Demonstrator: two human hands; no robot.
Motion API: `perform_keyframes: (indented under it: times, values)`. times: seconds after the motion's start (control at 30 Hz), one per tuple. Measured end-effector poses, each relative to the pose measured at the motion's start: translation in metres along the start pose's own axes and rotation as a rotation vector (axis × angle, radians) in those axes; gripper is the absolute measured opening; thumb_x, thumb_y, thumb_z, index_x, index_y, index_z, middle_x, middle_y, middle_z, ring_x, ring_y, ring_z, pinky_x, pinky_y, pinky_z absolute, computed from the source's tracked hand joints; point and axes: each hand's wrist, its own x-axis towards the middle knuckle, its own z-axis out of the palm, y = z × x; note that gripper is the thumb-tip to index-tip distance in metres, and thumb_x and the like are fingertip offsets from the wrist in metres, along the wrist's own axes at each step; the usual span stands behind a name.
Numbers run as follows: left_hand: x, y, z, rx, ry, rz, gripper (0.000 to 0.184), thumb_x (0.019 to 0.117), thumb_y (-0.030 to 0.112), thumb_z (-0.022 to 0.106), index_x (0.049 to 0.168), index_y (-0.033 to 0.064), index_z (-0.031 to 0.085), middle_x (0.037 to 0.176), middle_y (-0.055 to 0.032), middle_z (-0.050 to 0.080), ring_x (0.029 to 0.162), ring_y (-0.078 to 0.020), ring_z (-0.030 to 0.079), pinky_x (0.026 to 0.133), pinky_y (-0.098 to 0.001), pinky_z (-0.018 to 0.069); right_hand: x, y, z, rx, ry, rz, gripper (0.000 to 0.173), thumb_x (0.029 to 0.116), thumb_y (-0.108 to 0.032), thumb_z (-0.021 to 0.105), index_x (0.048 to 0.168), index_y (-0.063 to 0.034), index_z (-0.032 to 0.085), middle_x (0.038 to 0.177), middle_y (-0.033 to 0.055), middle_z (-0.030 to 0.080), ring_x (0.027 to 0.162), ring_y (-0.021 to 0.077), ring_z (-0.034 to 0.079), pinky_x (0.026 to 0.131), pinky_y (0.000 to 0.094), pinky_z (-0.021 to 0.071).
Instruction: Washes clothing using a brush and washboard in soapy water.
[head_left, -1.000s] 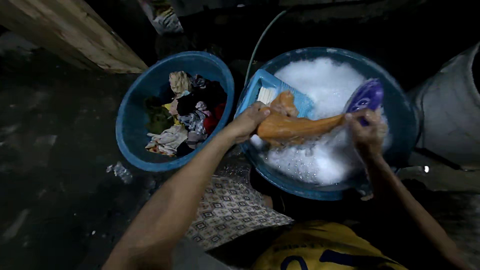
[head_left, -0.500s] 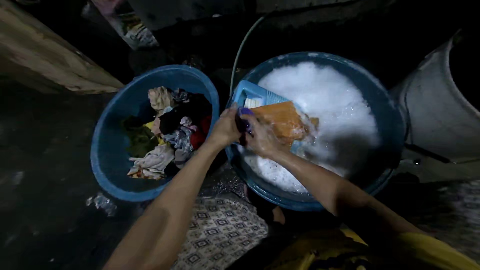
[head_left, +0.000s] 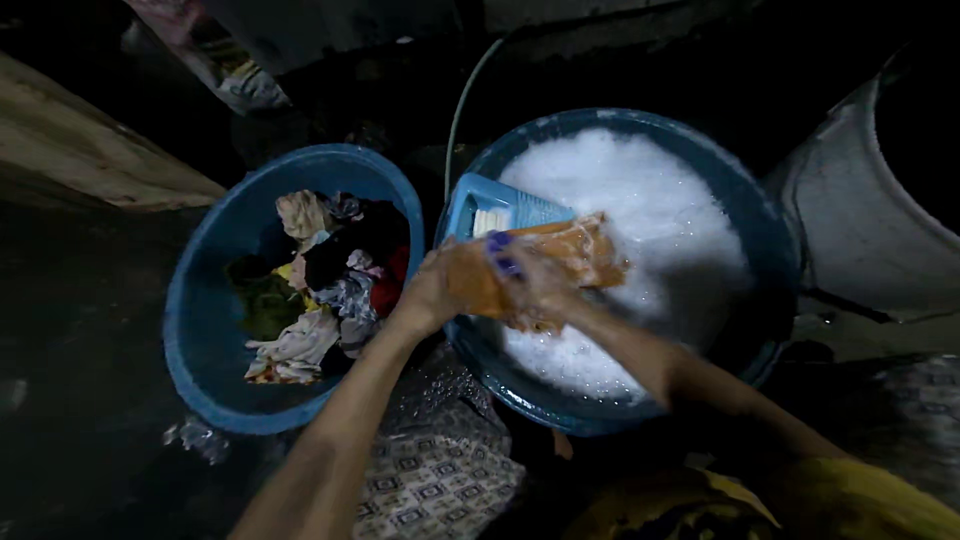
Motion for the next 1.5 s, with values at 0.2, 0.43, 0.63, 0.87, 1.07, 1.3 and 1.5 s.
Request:
perform_keyframes:
  times: [0.2, 0.43, 0.63, 0.87, 1.07, 1.3, 1.5]
  values:
    - [0.001, 0.007, 0.008, 0.09, 0.036, 0.034, 0.105, 0.0769, 0.004, 0.088, 0.162, 0.0093, 0.026, 0.164, -0.0193, 0.032, 0.143, -0.0404, 0.043, 0.111, -0.0628, 0.0407, -0.011, 0.041, -0.063, -0.125, 0.197, 0.24, 0.047, 0.0981, -0.018, 0.067, 0.142, -0.0098, 0.055, 0.13, 0.0261, 0.063, 0.114, 0.046, 0.064, 0.092, 0.0681, 0.0512]
    - [-0.005, 0.005, 0.009, 0.165, 0.042, 0.039, 0.107, 0.0769, 0.0, 0.086, 0.163, 0.0079, 0.023, 0.165, -0.0211, 0.027, 0.146, -0.0419, 0.039, 0.114, -0.062, 0.0388, -0.016, 0.035, -0.013, -0.078, 0.014, 0.093, 0.048, 0.0979, -0.021, 0.067, 0.144, -0.0156, 0.054, 0.129, 0.0192, 0.066, 0.107, 0.0376, 0.069, 0.089, 0.0616, 0.0558]
    - [0.002, 0.032, 0.015, 0.238, -0.009, -0.053, 0.097, 0.0804, 0.005, 0.085, 0.16, 0.0037, 0.029, 0.165, -0.0214, 0.028, 0.146, -0.0432, 0.038, 0.113, -0.0641, 0.0376, -0.028, 0.007, -0.039, -0.115, 0.113, 0.166, 0.046, 0.0992, -0.016, 0.065, 0.143, -0.0097, 0.055, 0.128, 0.022, 0.065, 0.109, 0.0408, 0.067, 0.09, 0.063, 0.0546]
    - [0.002, 0.023, 0.021, 0.224, -0.078, -0.113, 0.103, 0.0802, 0.014, 0.087, 0.161, 0.0035, 0.024, 0.159, -0.0248, 0.038, 0.14, -0.0453, 0.046, 0.111, -0.0649, 0.0393, -0.026, 0.072, -0.034, -0.136, -0.024, 0.278, 0.035, 0.1025, -0.029, 0.063, 0.128, -0.0047, 0.065, 0.117, 0.0235, 0.069, 0.107, 0.0427, 0.067, 0.092, 0.0654, 0.0523]
    - [0.014, 0.036, 0.024, 0.253, -0.141, -0.175, 0.099, 0.0807, 0.01, 0.084, 0.159, 0.0002, 0.025, 0.143, -0.0329, 0.051, 0.126, -0.0522, 0.055, 0.101, -0.07, 0.045, -0.04, -0.026, -0.022, -0.113, -0.053, 0.118, 0.026, 0.1023, -0.023, 0.062, 0.121, -0.0058, 0.067, 0.106, 0.02, 0.07, 0.095, 0.0385, 0.07, 0.082, 0.0607, 0.0561]
    - [0.004, 0.033, 0.029, 0.277, -0.111, -0.102, 0.091, 0.0857, 0.01, 0.081, 0.158, -0.0027, 0.028, 0.159, -0.0266, 0.038, 0.143, -0.0453, 0.042, 0.114, -0.062, 0.0376, -0.018, 0.095, -0.045, -0.153, 0.067, 0.292, 0.031, 0.1028, -0.024, 0.062, 0.119, 0.0021, 0.068, 0.117, 0.0261, 0.067, 0.111, 0.0433, 0.065, 0.097, 0.0642, 0.0496]
    - [0.01, 0.036, 0.036, 0.373, -0.148, -0.065, 0.077, 0.0846, 0.004, 0.079, 0.15, -0.0068, 0.039, 0.148, -0.0302, 0.048, 0.132, -0.0481, 0.052, 0.106, -0.065, 0.0444, -0.052, -0.019, 0.002, -0.091, -0.09, 0.057, 0.022, 0.1026, -0.026, 0.062, 0.109, -0.0068, 0.069, 0.097, 0.0156, 0.071, 0.091, 0.0339, 0.071, 0.079, 0.0586, 0.0566]
